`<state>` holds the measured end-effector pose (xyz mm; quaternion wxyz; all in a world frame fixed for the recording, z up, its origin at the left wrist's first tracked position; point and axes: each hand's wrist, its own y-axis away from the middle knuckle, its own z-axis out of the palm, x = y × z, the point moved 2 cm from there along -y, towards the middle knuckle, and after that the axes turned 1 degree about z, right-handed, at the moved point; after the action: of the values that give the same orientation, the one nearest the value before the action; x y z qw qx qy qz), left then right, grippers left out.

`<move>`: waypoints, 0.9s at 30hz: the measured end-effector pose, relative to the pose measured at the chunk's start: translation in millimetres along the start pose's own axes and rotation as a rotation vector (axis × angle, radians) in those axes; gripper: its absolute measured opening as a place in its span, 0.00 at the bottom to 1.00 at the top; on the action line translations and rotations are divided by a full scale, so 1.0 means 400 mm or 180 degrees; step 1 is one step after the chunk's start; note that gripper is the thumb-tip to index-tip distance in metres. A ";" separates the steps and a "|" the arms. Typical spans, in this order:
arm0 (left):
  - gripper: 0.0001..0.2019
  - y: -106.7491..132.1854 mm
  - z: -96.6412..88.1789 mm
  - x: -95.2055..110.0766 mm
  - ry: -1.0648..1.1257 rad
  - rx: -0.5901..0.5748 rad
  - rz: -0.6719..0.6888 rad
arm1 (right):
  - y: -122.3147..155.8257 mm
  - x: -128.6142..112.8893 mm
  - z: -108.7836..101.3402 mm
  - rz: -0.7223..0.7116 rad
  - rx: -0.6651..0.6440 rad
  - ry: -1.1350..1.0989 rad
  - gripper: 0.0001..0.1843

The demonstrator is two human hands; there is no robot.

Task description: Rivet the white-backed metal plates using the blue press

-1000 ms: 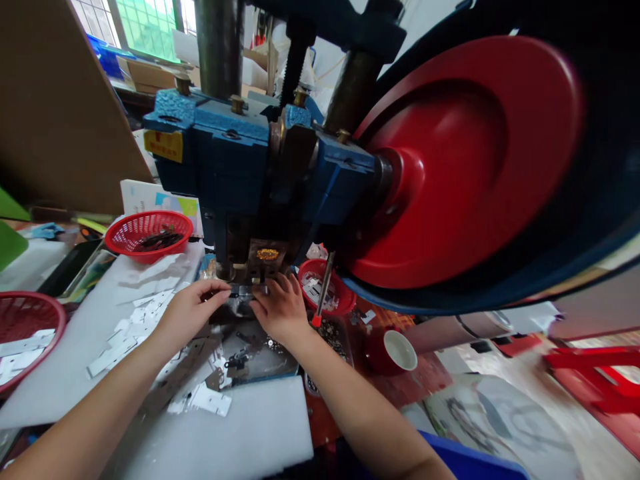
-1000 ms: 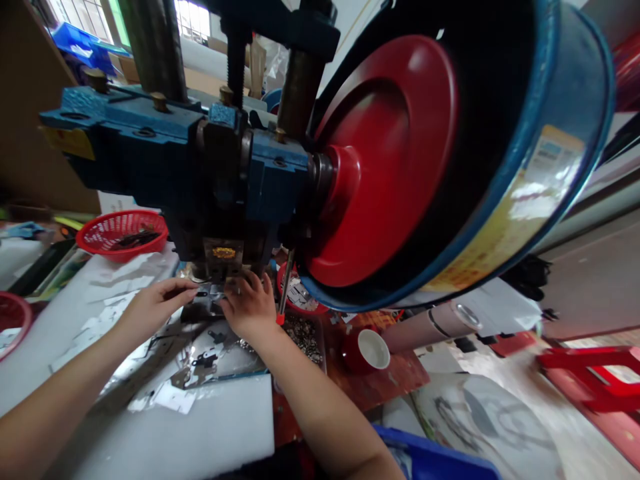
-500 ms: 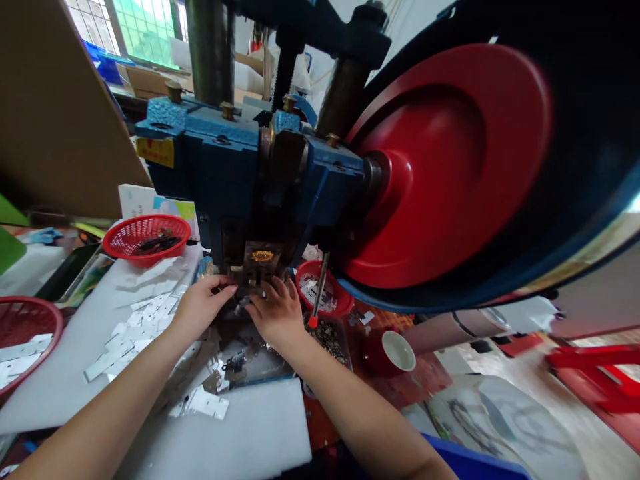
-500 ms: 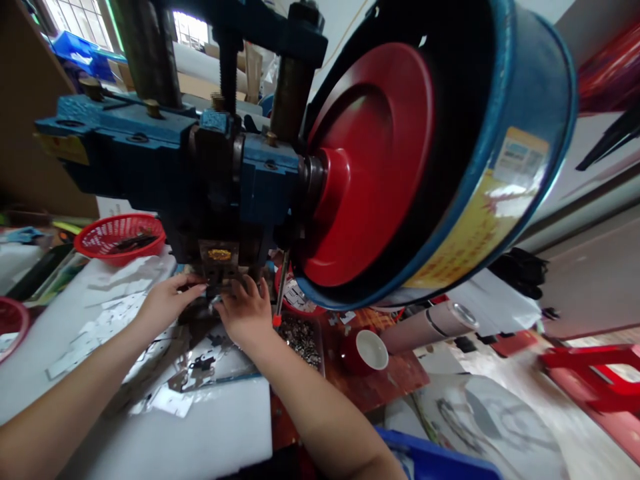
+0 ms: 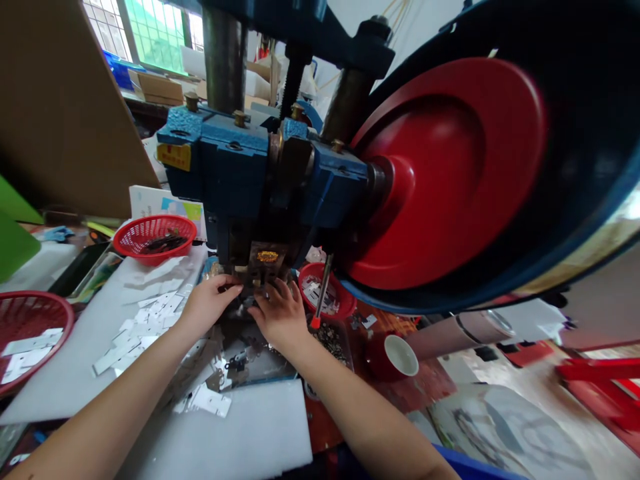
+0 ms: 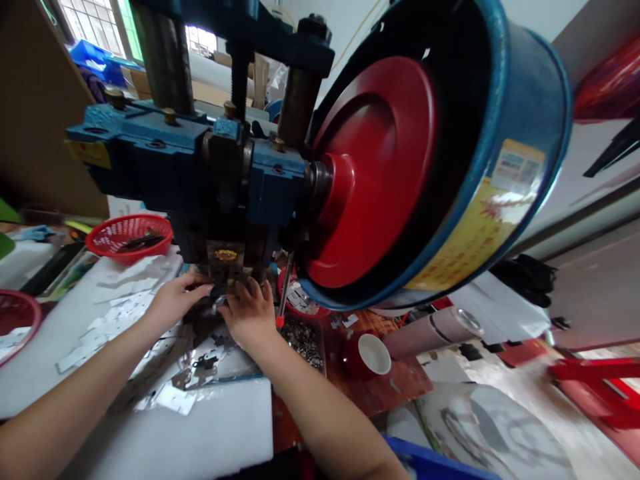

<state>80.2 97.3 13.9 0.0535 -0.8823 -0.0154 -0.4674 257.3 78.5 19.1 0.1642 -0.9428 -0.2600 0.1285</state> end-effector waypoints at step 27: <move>0.18 -0.053 0.074 -0.043 -0.0415 -0.0233 0.0365 | -0.030 0.015 -0.007 0.0084 -0.0311 -0.0130 0.14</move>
<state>93.2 122.1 -15.3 0.0468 -0.9117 0.0487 -0.4054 257.7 90.8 25.3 0.1109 -0.9502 -0.2568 0.1370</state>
